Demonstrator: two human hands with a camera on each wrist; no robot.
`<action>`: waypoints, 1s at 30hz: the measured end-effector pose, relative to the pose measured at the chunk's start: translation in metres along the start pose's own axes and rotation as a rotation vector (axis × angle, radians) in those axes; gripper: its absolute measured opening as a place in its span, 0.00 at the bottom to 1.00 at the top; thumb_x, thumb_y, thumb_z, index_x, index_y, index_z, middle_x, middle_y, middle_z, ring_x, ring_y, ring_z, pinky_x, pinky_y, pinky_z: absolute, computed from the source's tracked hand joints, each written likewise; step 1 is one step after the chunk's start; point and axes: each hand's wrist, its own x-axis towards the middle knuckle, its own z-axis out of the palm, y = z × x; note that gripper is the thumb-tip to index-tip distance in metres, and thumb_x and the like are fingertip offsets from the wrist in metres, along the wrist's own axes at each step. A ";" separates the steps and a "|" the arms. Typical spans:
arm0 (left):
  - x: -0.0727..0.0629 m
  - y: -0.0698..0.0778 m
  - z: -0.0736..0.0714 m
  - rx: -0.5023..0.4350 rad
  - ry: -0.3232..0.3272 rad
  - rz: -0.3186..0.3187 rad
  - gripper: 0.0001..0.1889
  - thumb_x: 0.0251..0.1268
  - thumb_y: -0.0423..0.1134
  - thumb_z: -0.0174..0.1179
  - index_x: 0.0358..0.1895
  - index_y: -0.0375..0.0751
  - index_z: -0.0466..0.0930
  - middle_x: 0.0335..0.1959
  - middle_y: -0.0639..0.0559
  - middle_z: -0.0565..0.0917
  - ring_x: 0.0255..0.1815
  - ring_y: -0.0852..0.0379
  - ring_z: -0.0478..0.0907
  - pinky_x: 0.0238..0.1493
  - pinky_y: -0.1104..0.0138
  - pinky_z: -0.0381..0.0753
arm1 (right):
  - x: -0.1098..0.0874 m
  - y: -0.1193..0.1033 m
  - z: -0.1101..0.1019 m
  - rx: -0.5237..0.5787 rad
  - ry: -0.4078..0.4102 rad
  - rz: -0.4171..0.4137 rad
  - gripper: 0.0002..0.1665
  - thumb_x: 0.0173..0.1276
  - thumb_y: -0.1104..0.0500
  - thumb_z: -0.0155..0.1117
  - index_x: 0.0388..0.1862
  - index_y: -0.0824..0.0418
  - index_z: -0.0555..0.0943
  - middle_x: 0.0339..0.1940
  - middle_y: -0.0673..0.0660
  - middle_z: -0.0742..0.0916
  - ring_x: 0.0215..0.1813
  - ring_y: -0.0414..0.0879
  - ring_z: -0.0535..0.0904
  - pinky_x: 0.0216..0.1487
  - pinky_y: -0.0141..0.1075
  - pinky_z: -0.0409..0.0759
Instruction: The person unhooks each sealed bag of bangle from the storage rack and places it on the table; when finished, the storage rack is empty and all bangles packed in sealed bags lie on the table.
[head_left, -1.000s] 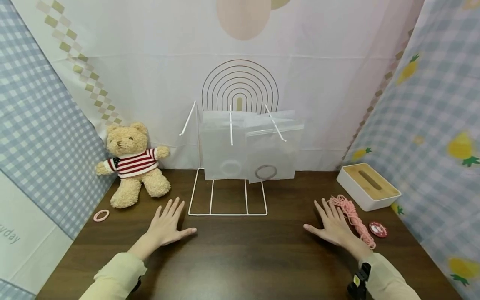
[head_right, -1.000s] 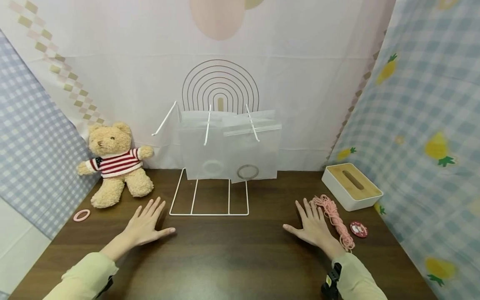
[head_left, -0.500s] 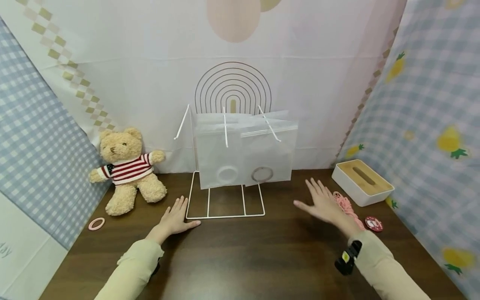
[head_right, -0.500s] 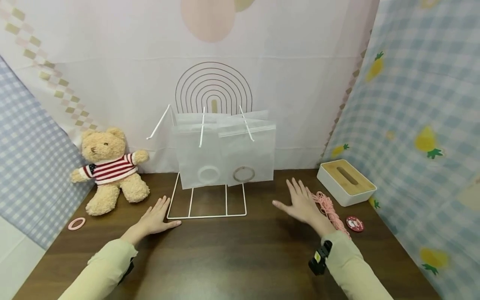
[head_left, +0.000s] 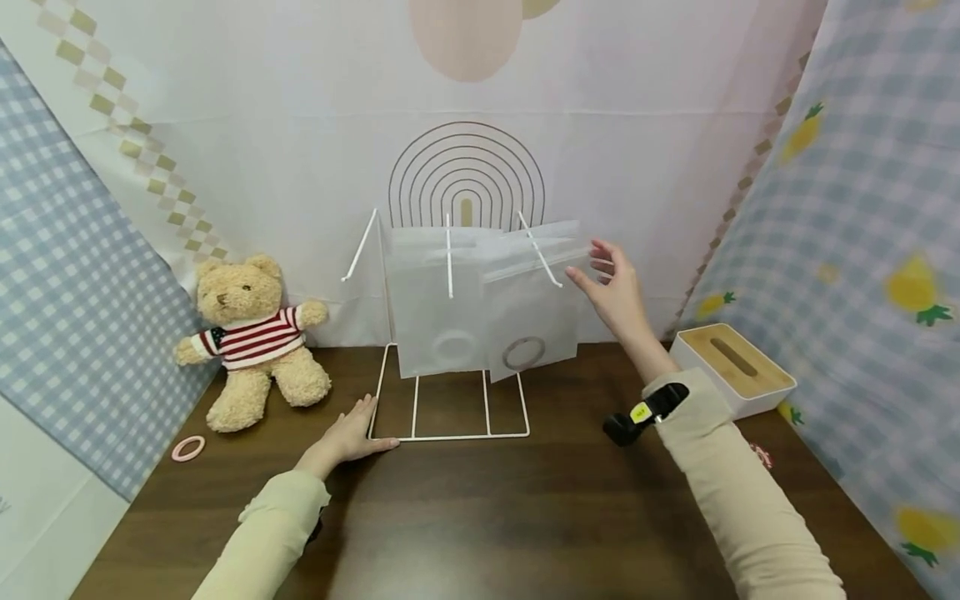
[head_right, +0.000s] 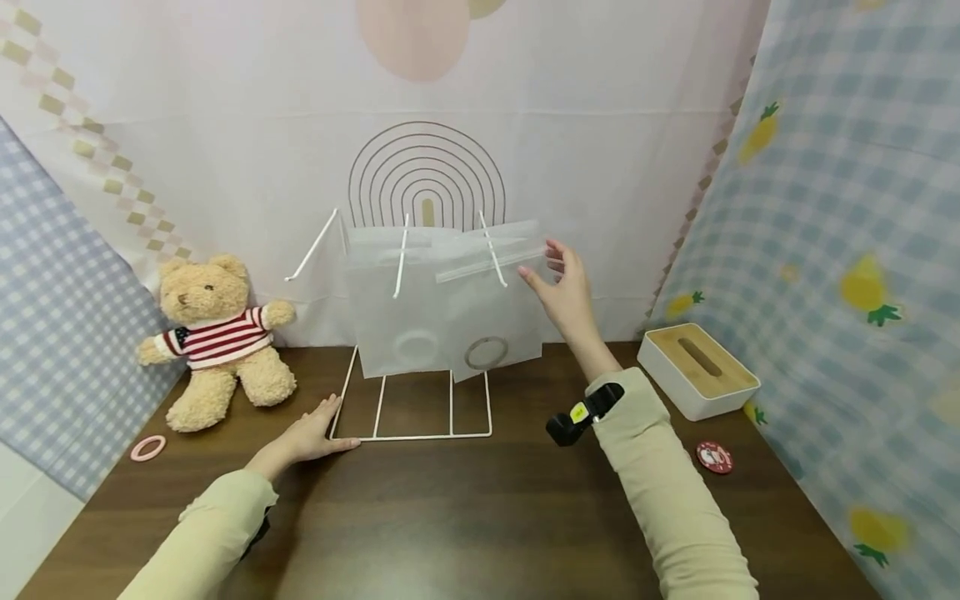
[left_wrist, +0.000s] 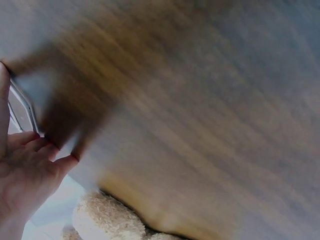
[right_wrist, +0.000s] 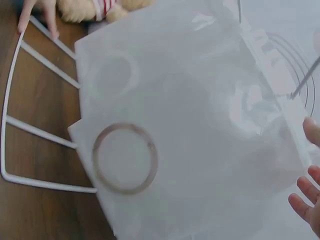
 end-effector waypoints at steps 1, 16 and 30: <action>0.000 0.000 -0.001 0.009 -0.003 0.000 0.49 0.53 0.55 0.61 0.66 0.20 0.50 0.68 0.24 0.52 0.70 0.32 0.49 0.65 0.39 0.51 | 0.002 -0.002 0.002 0.019 0.018 0.002 0.39 0.58 0.54 0.66 0.65 0.67 0.63 0.59 0.68 0.74 0.60 0.62 0.71 0.61 0.53 0.69; 0.005 0.002 -0.003 0.033 -0.006 -0.013 0.49 0.51 0.54 0.63 0.65 0.20 0.52 0.67 0.23 0.53 0.69 0.31 0.51 0.64 0.40 0.55 | 0.010 0.008 -0.004 0.099 0.159 0.063 0.20 0.56 0.60 0.67 0.43 0.71 0.74 0.30 0.44 0.77 0.33 0.32 0.74 0.36 0.19 0.75; 0.002 0.003 -0.003 0.021 0.004 -0.013 0.49 0.51 0.54 0.64 0.65 0.20 0.52 0.67 0.24 0.53 0.69 0.31 0.51 0.63 0.38 0.54 | -0.007 -0.013 -0.026 0.196 0.022 0.010 0.13 0.58 0.66 0.64 0.35 0.79 0.78 0.20 0.34 0.84 0.21 0.30 0.80 0.25 0.25 0.80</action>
